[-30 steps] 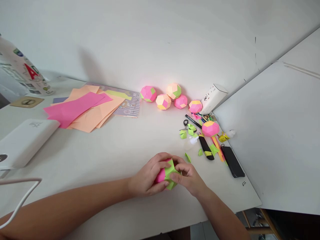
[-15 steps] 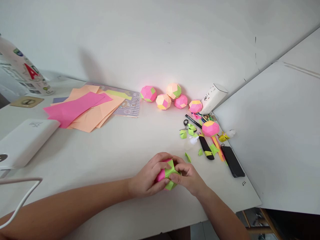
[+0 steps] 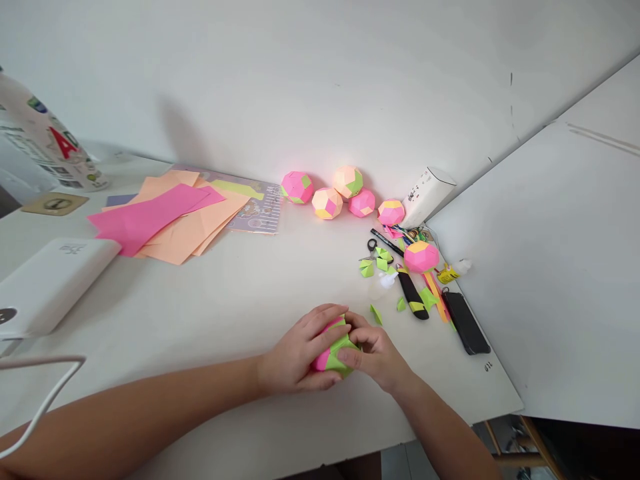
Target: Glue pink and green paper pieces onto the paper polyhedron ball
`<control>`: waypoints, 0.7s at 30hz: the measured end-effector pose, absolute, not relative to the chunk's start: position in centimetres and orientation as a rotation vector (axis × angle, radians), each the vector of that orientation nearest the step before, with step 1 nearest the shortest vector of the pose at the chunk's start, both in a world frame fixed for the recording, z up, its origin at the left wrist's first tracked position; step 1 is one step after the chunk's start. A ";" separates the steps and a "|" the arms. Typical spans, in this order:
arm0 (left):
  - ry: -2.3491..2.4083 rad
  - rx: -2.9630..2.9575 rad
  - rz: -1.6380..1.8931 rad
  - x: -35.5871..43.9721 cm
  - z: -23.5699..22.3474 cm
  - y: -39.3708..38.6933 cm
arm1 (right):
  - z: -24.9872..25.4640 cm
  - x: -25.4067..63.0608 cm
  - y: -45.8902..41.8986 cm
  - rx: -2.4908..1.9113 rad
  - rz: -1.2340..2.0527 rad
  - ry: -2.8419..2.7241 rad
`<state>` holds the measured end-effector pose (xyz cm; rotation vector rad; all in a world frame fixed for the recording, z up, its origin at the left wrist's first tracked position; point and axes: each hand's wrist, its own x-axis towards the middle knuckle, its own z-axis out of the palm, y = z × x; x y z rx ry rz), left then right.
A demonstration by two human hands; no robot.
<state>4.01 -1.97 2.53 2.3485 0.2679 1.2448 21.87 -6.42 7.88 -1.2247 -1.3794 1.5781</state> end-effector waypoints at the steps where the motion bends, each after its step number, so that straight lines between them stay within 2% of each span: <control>1: 0.276 2.353 1.234 4.0 2.6 -2.0 | 7.9 21.9 -6.4 -1.222 1.583 -1.377; 21: 0.375 2.438 1.255 3.8 1.8 -1.9 | 7.5 22.0 -6.1 -1.218 1.511 -1.260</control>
